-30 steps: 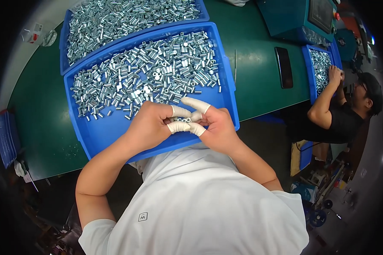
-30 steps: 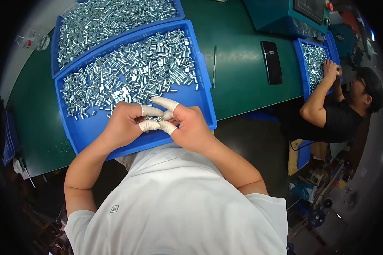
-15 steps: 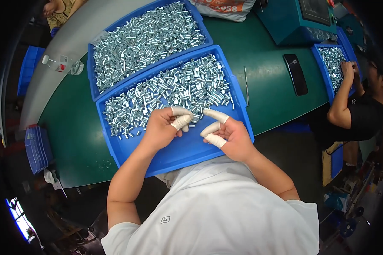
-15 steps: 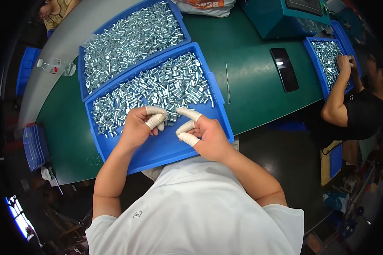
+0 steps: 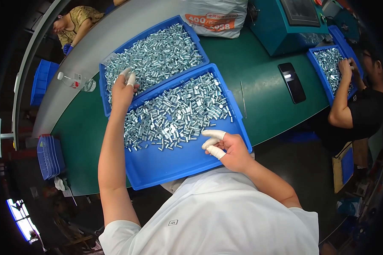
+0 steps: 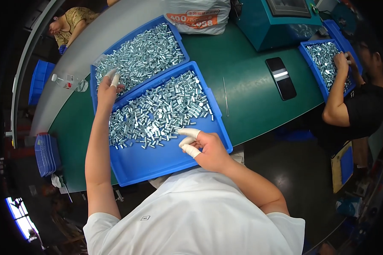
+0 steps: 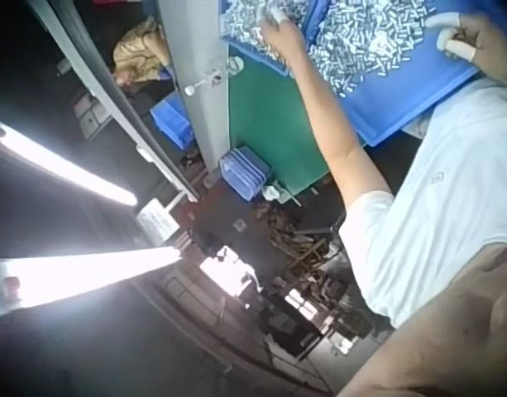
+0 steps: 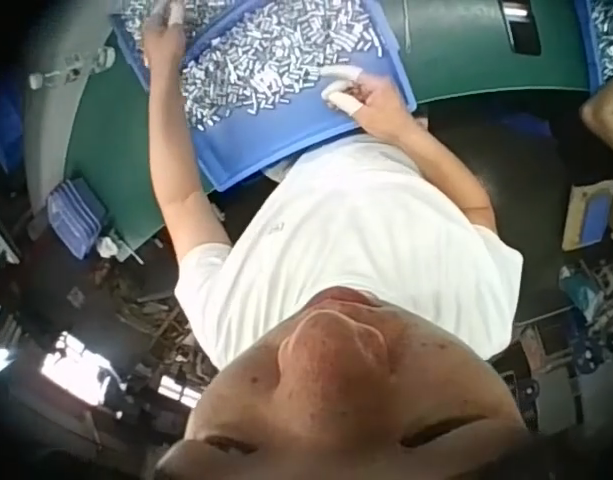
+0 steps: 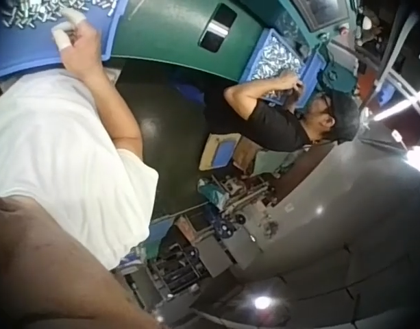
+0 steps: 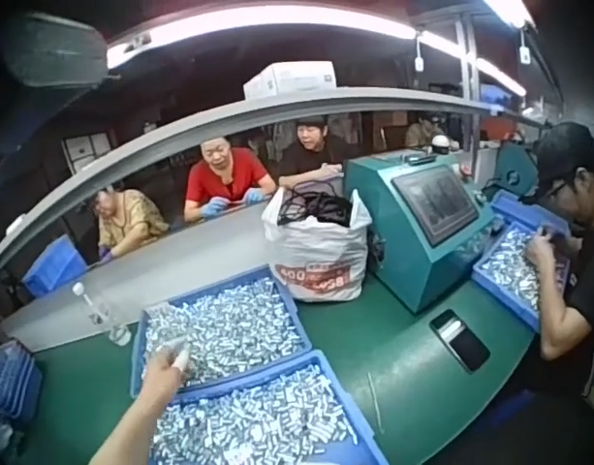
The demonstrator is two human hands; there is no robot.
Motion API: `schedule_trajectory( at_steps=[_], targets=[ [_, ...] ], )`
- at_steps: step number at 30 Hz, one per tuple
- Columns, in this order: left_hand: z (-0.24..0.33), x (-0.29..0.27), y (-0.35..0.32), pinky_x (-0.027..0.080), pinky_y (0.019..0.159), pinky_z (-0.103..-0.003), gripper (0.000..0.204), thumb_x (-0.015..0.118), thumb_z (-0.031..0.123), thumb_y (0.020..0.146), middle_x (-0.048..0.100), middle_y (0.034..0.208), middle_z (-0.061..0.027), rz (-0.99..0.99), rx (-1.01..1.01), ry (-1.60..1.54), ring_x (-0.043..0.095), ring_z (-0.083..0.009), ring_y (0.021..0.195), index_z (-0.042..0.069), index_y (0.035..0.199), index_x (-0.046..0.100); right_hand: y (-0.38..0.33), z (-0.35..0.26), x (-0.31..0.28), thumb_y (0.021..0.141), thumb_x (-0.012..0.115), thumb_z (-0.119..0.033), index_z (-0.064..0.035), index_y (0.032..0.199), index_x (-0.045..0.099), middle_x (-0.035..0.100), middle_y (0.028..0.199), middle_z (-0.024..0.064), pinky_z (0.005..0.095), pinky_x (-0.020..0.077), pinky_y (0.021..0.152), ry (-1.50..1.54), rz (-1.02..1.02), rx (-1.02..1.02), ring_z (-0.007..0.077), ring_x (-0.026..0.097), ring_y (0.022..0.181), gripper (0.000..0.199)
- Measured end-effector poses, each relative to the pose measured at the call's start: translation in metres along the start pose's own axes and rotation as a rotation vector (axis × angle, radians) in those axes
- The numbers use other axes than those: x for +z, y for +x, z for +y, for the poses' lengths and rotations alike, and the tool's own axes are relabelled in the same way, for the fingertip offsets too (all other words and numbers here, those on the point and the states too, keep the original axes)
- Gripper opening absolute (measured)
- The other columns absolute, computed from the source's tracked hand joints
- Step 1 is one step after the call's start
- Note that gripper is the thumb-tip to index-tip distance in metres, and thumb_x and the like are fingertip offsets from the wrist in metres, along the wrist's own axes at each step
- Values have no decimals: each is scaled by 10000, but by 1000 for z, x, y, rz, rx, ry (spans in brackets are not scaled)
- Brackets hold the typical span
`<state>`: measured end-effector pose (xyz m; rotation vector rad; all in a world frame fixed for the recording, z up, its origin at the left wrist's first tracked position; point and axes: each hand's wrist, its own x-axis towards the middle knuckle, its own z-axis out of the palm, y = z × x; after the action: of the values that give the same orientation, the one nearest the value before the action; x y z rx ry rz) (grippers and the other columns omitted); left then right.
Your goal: Inspecting and sorting small metal components from a bin on an assembly line workstation using a metal probe.
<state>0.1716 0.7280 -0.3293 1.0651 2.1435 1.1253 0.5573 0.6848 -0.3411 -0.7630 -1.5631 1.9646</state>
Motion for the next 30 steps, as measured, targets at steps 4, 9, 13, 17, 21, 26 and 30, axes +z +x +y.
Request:
schedule_trajectory(
  at_steps=[4,9,13,17,21,26,30],
  targets=[
    [-21,2,-36,528,746,-264,388,651,173,992,702,1094,-112,121,163,-76,672,-133,848,0,1336,602,2,-1,-3,941,659,-35,-5,1270,651,740,934,67,270,554,788,-74,-28,-16,104,671,823,331],
    [19,13,-104,536,764,-284,248,703,149,960,744,987,-73,-28,236,84,676,-132,871,13,1167,714,8,-10,-6,946,669,-24,1,1235,663,747,971,93,296,568,817,-176,-119,32,139,701,882,291],
    [37,27,-136,547,770,-350,303,751,133,882,725,998,-133,-239,291,240,693,-257,833,25,1162,709,22,-28,-3,924,693,-33,0,1188,693,753,948,101,301,568,791,-335,-200,17,158,714,873,266],
    [34,46,-141,532,822,-410,367,789,120,817,673,1020,-137,-245,408,418,658,-341,956,48,1163,694,52,-38,-15,900,708,-45,-5,1177,701,746,958,127,306,577,767,-584,-141,-106,193,729,831,280],
    [16,60,-134,527,815,-433,397,782,100,798,633,1037,-123,-159,469,392,635,-340,971,55,1178,677,85,-38,-25,888,722,-56,-24,1150,708,723,943,126,316,562,683,-853,-64,-222,209,705,753,265],
    [11,72,-134,522,734,-426,373,762,78,809,599,993,-96,-126,487,327,636,-307,880,82,1174,686,119,-27,-23,835,716,-26,-67,1116,727,701,949,141,420,550,729,-1127,-24,-476,339,687,825,284],
    [7,75,-131,521,740,-408,362,786,92,806,616,983,-88,-141,468,314,639,-308,885,106,1158,702,137,-26,-17,814,698,-14,-77,1123,727,699,960,147,460,539,775,-1361,-87,-314,372,677,896,316]
  ],
)
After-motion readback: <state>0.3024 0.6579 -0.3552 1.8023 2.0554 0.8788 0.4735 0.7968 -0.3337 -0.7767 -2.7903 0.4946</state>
